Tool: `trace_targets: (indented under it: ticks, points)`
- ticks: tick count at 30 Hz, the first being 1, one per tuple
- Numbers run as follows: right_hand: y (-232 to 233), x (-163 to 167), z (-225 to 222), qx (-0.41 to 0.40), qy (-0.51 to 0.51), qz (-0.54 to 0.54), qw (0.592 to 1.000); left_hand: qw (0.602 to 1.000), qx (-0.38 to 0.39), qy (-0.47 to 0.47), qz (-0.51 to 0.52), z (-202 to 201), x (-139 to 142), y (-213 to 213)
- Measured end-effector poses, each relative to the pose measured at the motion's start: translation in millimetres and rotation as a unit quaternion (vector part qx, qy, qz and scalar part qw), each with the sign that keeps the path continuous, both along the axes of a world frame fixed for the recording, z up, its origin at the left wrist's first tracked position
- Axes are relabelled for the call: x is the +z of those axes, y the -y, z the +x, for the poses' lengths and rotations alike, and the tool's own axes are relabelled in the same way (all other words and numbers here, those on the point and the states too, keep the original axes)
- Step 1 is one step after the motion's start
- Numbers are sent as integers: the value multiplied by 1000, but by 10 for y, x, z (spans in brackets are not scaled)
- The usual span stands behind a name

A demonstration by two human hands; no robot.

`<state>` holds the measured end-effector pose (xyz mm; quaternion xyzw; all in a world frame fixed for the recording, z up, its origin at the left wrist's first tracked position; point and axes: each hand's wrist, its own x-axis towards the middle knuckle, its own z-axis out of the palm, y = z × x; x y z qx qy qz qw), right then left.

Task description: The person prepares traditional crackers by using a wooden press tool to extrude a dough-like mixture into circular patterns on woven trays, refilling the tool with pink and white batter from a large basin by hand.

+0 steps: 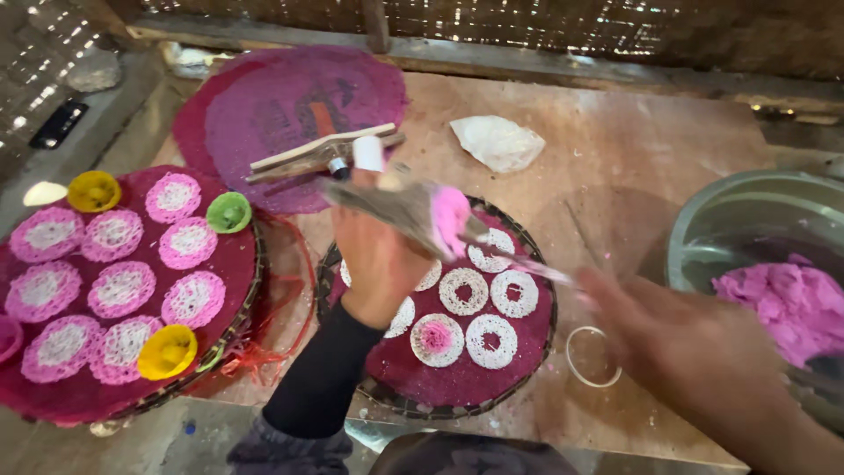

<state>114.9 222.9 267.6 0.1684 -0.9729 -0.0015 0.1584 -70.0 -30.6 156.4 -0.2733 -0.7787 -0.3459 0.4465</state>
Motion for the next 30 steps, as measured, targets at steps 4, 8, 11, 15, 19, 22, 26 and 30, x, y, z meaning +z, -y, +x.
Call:
trace_targets:
  ticks: [4,8,11,15,19,22,26,30]
  points:
    - [-50,-330,14,-100,-108,-182,972,978,-204,38,7,-478,-86,-154]
    - [269,-1007,-217,-53,-106,-370,921,971,-86,85,206,-132,-417,-536]
    - [419,-1303,-154,-115,-112,-374,913,918,-148,135,343,33,-543,-580]
    - [331,-1300,-19,-150,-16,-364,919,892,-202,159,371,-114,-503,-450]
    - [157,-1152,-96,-129,-4,-464,876,959,-224,104,137,-303,-385,-389]
    - [180,-1140,-158,-164,-5,-476,864,967,-233,91,49,-190,-333,-454]
    - [306,-1268,-46,-149,-21,-434,889,874,-263,128,388,162,-291,-612]
    - [-45,-1366,211,-10,34,-448,894,785,-218,239,528,157,-204,-614]
